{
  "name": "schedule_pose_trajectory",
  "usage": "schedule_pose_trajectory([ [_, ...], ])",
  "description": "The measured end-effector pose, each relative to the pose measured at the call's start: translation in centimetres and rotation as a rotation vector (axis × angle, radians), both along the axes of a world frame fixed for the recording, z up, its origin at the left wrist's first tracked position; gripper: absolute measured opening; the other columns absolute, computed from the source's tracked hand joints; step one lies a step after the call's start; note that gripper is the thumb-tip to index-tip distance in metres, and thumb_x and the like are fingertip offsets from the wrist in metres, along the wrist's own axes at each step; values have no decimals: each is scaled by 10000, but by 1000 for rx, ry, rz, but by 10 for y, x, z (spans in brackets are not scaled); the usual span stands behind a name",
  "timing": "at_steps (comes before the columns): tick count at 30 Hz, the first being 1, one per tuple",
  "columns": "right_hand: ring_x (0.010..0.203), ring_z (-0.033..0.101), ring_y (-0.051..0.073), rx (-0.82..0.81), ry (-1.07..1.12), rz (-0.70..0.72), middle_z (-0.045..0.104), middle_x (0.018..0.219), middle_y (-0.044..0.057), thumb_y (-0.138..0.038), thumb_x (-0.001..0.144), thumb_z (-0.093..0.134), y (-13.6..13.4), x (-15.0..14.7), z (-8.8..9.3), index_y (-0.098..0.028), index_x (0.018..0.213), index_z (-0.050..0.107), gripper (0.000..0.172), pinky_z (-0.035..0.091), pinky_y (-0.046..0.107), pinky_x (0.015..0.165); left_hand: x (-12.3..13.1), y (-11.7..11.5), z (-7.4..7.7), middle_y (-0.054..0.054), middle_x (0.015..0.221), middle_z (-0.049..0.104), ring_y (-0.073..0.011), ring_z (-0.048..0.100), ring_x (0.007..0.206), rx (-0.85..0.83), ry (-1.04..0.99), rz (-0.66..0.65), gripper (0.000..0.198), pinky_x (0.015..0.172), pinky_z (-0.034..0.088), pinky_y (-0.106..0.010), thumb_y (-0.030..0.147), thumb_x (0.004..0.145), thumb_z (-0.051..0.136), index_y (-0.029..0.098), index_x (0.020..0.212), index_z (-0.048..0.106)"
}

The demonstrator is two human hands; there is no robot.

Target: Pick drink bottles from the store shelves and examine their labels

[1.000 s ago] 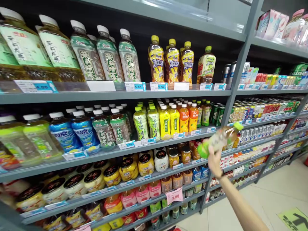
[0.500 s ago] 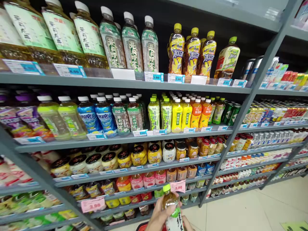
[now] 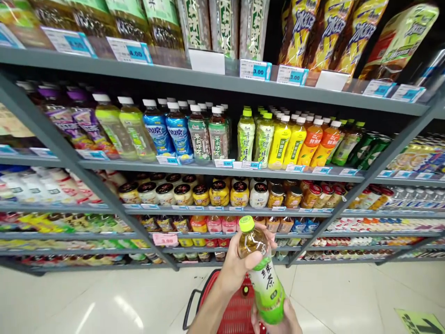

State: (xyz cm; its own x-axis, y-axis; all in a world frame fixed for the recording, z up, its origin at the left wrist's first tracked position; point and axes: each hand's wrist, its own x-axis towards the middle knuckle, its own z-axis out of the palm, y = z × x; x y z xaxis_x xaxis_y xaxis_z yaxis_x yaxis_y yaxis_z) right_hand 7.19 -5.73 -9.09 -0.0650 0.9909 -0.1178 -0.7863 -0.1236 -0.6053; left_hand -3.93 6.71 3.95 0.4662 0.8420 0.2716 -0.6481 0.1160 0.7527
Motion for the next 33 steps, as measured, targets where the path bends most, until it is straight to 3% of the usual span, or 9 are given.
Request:
schedule_pose_trajectory([
  [4, 924, 779, 348, 40, -194, -213, 805, 1084, 158, -696, 755, 841, -2, -4, -6, -239, 1367, 669, 782, 630, 471, 753, -8, 1, 3, -130, 1201, 736, -299, 735, 1085, -4, 5, 28, 585, 1000, 591, -439, 436, 775, 914, 197, 1259, 689],
  [7, 1162, 740, 379, 86, -403, -367, 738, 1324, 176, -708, 780, 815, -2, 0, -9, -241, 1406, 638, 800, 621, 533, 963, -11, 0, 4, -131, 1220, 725, -285, 729, 1085, 24, 15, 63, 575, 1001, 590, -430, 404, 789, 903, 197, 1272, 667],
  [9, 1253, 699, 380, 168, -606, -468, 691, 1399, 187, -643, 813, 819, -2, 4, -10, -221, 1424, 618, 768, 607, 517, 1022, -12, -1, 5, -134, 1215, 718, -279, 718, 1090, 69, 31, 91, 571, 992, 591, -417, 390, 795, 895, 192, 1274, 654],
  [13, 1270, 683, 340, 310, -990, -763, 674, 1382, 181, -315, 851, 848, 0, 9, -14, -207, 1464, 573, 681, 625, 448, 1001, -13, -4, 10, -121, 1169, 711, -246, 705, 1044, 113, 50, 101, 565, 962, 592, -385, 374, 791, 894, 188, 1260, 639],
  [16, 1238, 692, 312, 507, -1153, -936, 657, 1365, 159, -98, 795, 848, 5, 11, -13, -242, 1524, 526, 810, 653, 423, 924, -13, -6, 14, -116, 1166, 713, -243, 706, 1048, 88, 31, 94, 574, 980, 588, -390, 359, 763, 914, 190, 1236, 635],
  [21, 1170, 697, 343, 642, -1297, -1155, 636, 1389, 157, -31, 744, 875, 14, 17, 2, -303, 1525, 557, 886, 670, 477, 772, -13, -12, 21, -120, 1197, 710, -261, 723, 1075, 57, 31, 101, 584, 1018, 584, -427, 315, 740, 933, 195, 1219, 621],
  [25, 1154, 681, 355, 730, -1398, -1190, 630, 1366, 151, -33, 766, 864, 14, 22, 13, -317, 1533, 559, 873, 641, 566, 791, -15, -14, 22, -120, 1188, 699, -263, 727, 1065, 86, 1, 72, 569, 991, 596, -428, 302, 754, 915, 196, 1223, 610],
  [33, 1120, 694, 323, 740, -1365, -1174, 645, 1304, 145, -24, 761, 864, 14, 20, 14, -284, 1516, 552, 857, 645, 559, 823, -14, -18, 21, -109, 1155, 704, -229, 711, 1046, 178, -7, 67, 539, 908, 603, -337, 193, 753, 883, 201, 1228, 629],
])
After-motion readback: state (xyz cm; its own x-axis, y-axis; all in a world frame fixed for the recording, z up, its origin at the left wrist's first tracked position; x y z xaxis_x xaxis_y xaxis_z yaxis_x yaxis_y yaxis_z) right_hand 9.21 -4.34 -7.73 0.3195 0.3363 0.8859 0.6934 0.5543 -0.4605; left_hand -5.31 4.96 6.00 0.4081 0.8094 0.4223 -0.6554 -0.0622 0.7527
